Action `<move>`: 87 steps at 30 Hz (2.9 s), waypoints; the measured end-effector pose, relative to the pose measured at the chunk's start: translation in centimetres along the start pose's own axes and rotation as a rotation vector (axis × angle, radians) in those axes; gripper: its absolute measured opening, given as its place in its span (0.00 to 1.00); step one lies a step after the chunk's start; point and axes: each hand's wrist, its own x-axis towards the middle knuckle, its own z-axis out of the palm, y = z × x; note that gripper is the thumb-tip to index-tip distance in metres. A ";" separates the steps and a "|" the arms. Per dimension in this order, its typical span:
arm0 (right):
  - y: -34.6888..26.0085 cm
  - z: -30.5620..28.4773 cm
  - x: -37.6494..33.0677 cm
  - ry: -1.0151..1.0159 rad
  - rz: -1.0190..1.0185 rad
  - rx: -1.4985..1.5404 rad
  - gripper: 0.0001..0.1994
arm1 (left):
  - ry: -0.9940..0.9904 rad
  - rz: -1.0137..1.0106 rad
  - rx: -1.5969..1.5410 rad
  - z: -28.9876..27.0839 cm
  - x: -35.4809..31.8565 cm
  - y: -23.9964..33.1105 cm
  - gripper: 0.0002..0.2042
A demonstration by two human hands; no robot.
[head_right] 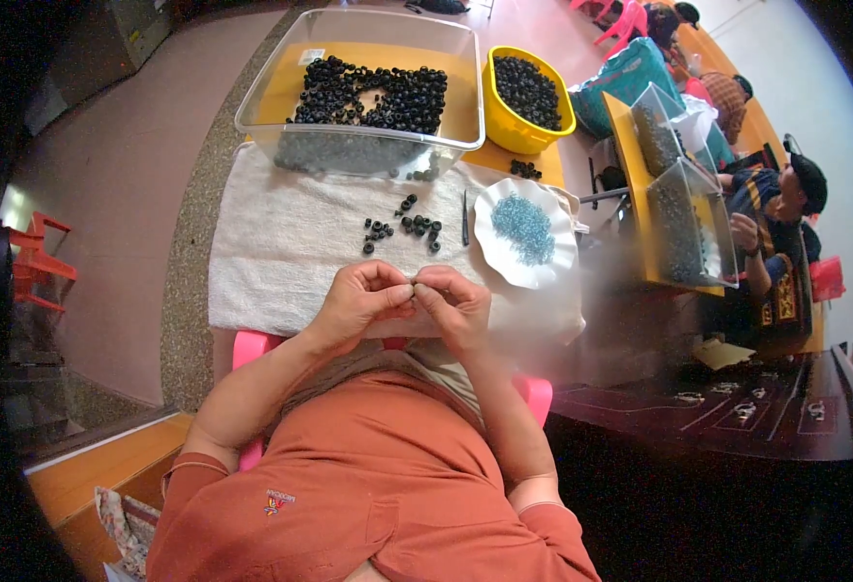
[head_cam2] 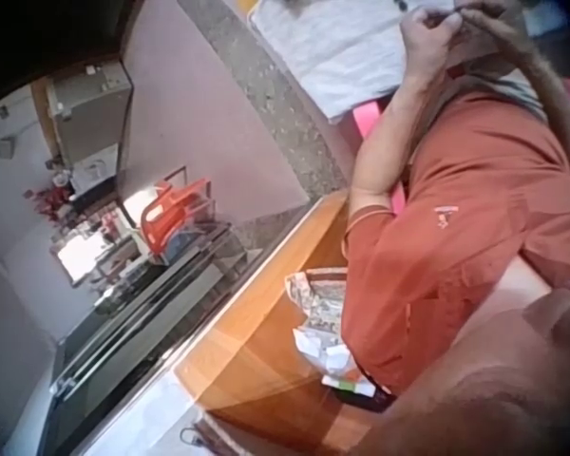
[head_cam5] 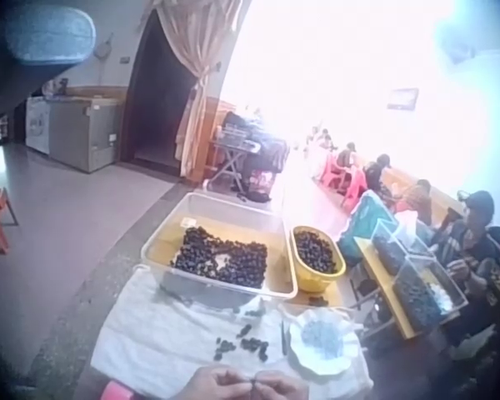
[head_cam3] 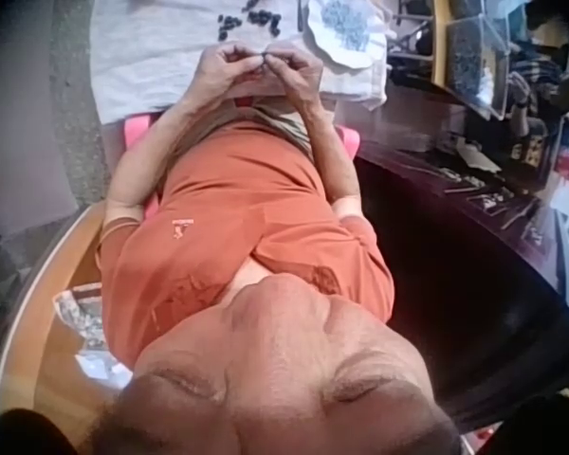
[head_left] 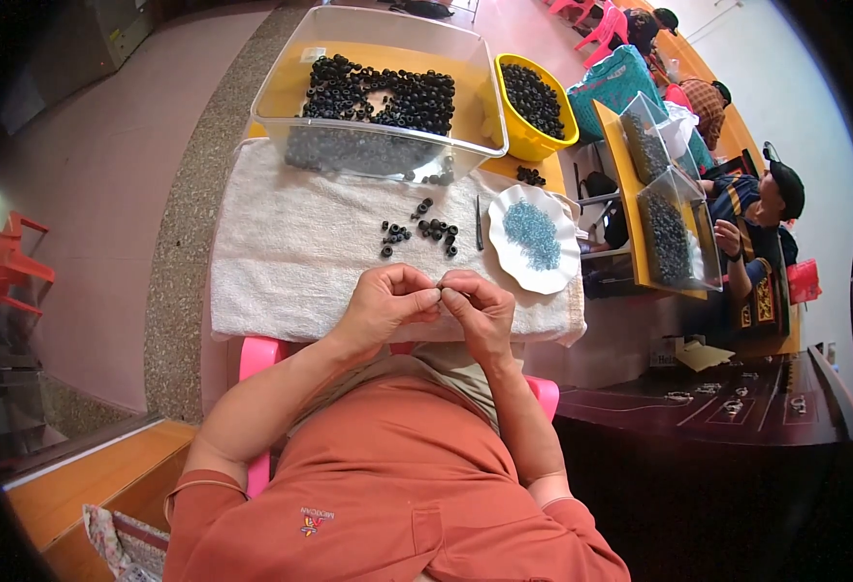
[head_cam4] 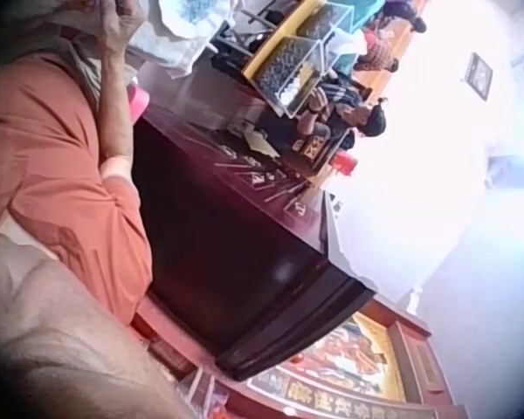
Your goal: Inspecting small black industrial components for quality control and sorting them.
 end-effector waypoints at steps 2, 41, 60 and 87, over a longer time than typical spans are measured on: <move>-0.2 0.0 0.0 -0.010 -0.015 -0.033 0.05 | 0.007 0.000 0.005 0.1 0.0 0.0 0.05; 0.1 0.3 -0.1 -0.113 -0.160 -0.405 0.14 | 0.091 0.100 0.110 -0.1 -0.1 -0.6 0.06; -0.4 0.7 -0.2 0.015 -0.326 -0.556 0.16 | 0.110 0.053 0.072 0.2 0.0 -0.2 0.06; -0.9 0.0 -0.5 -0.078 -0.437 -0.670 0.13 | 0.012 0.067 0.179 0.3 -0.3 -0.6 0.06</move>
